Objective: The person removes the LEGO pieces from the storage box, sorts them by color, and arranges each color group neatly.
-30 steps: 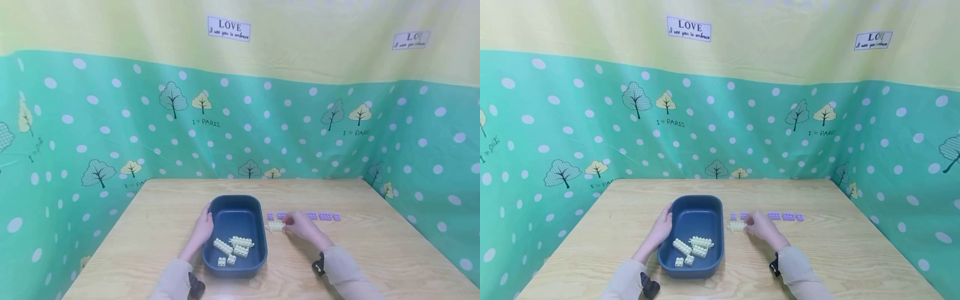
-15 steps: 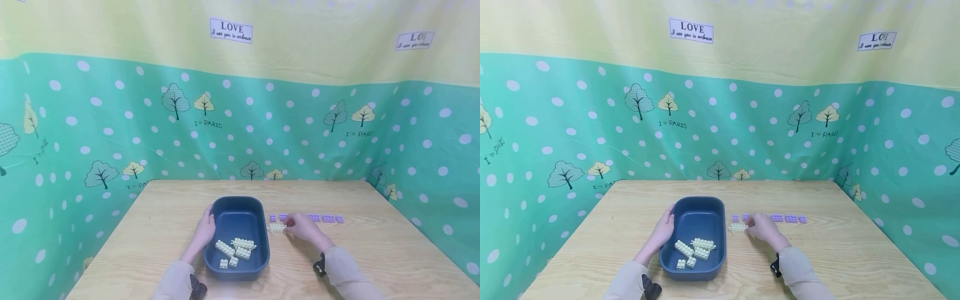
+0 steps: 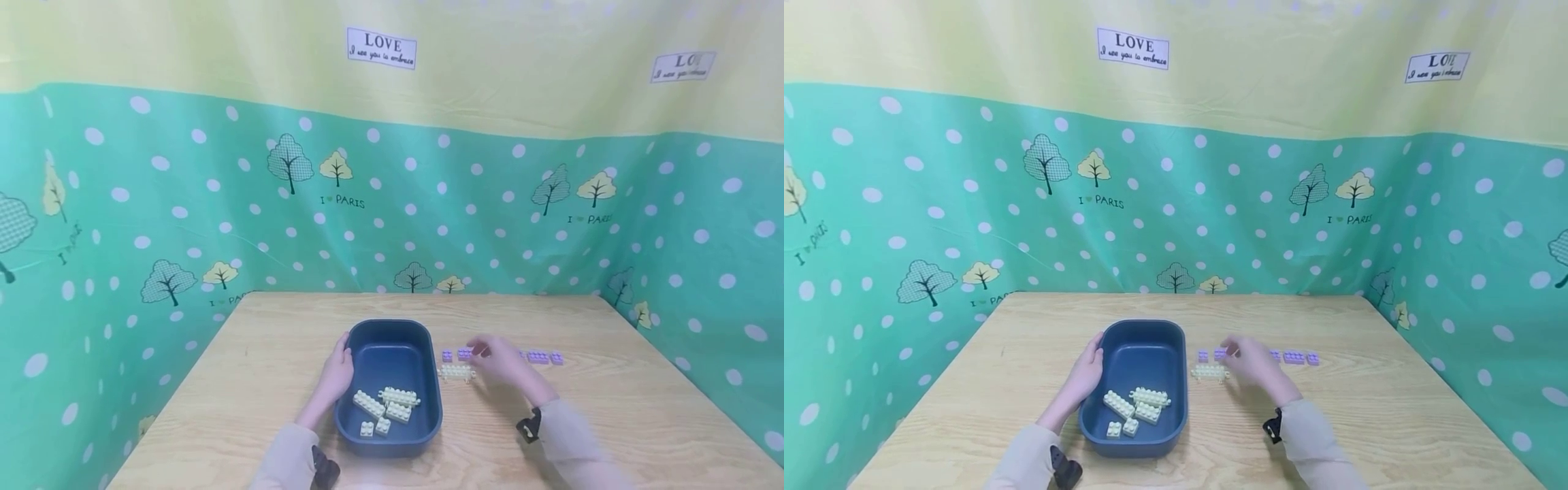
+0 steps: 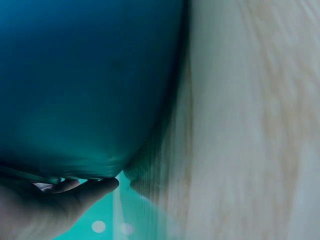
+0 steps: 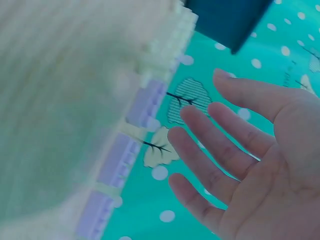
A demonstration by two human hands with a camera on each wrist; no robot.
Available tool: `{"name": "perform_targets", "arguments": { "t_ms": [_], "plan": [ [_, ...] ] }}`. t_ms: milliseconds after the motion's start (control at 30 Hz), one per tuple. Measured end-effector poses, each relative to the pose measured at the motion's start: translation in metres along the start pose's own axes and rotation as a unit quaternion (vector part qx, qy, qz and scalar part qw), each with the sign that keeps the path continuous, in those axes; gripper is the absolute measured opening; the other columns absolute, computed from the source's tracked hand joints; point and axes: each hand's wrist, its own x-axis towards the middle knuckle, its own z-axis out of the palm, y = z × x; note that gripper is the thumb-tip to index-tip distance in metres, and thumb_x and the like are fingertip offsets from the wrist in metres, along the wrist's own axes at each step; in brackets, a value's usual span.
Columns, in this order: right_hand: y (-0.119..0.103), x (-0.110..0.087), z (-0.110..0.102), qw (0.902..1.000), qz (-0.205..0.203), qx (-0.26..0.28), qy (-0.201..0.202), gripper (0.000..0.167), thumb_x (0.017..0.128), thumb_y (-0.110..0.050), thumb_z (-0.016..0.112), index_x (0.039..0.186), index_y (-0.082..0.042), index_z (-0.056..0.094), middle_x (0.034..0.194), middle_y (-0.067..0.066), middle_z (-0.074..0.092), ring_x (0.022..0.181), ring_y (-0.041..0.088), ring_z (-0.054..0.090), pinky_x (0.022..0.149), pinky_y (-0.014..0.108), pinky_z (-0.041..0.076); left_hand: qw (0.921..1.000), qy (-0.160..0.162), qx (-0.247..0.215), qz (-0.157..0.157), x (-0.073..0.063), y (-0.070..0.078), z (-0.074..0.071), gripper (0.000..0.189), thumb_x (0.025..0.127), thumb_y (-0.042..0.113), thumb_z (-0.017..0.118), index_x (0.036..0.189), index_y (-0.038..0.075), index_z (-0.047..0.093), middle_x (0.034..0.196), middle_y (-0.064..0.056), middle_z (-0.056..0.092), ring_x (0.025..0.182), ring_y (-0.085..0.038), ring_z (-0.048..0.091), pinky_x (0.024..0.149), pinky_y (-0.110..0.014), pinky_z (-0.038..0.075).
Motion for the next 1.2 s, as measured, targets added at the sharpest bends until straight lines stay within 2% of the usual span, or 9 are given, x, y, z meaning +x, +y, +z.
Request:
{"name": "perform_targets", "arguments": {
  "t_ms": [267,400,633,833,1200],
  "plan": [
    [-0.004,0.002,-0.012,0.9987,-0.041,-0.011,0.026,0.031,0.084,-0.010,0.065,0.113,-0.001,0.063,0.108,0.016,0.066,0.094,0.026,0.063,0.082,0.041,0.056,1.0000,-0.002,-0.005,0.000,0.001,0.001,-0.001,0.046,0.099,0.006,0.029,0.143,-0.010,0.024,0.145,-0.031,0.029,0.134,-0.046,0.029,0.112,-0.056,0.026],
    [-0.006,0.005,-0.010,0.9970,-0.064,-0.014,0.043,0.031,0.085,-0.014,0.065,0.113,-0.002,0.064,0.111,0.016,0.066,0.097,0.029,0.063,0.083,0.043,0.055,1.0000,-0.002,-0.006,0.004,0.001,0.000,-0.001,0.046,0.099,0.005,0.029,0.143,-0.010,0.024,0.146,-0.032,0.029,0.134,-0.046,0.028,0.113,-0.056,0.025],
    [-0.024,0.009,-0.001,0.9902,-0.121,-0.014,0.069,0.031,0.086,-0.024,0.067,0.110,-0.004,0.067,0.106,0.011,0.069,0.097,0.028,0.064,0.086,0.047,0.053,0.9999,-0.005,-0.011,0.004,-0.001,0.001,-0.001,0.047,0.099,0.005,0.029,0.143,-0.011,0.024,0.145,-0.032,0.029,0.134,-0.047,0.028,0.112,-0.056,0.025],
    [-0.047,0.011,0.012,0.9843,-0.165,-0.003,0.064,0.030,0.086,-0.025,0.067,0.108,-0.006,0.068,0.104,0.009,0.070,0.098,0.026,0.064,0.083,0.046,0.055,0.9999,-0.003,-0.009,0.003,-0.001,0.001,-0.001,0.047,0.099,0.005,0.029,0.143,-0.010,0.024,0.145,-0.032,0.029,0.134,-0.047,0.029,0.112,-0.056,0.025],
    [-0.084,0.011,0.036,0.9636,-0.262,-0.038,0.036,0.024,0.084,-0.021,0.069,0.103,-0.005,0.070,0.098,0.005,0.071,0.092,0.019,0.067,0.083,0.035,0.056,0.9999,0.000,-0.011,0.003,-0.001,0.000,0.000,0.047,0.099,0.005,0.029,0.142,-0.010,0.025,0.144,-0.032,0.031,0.133,-0.047,0.031,0.112,-0.056,0.027]
  ]
}}
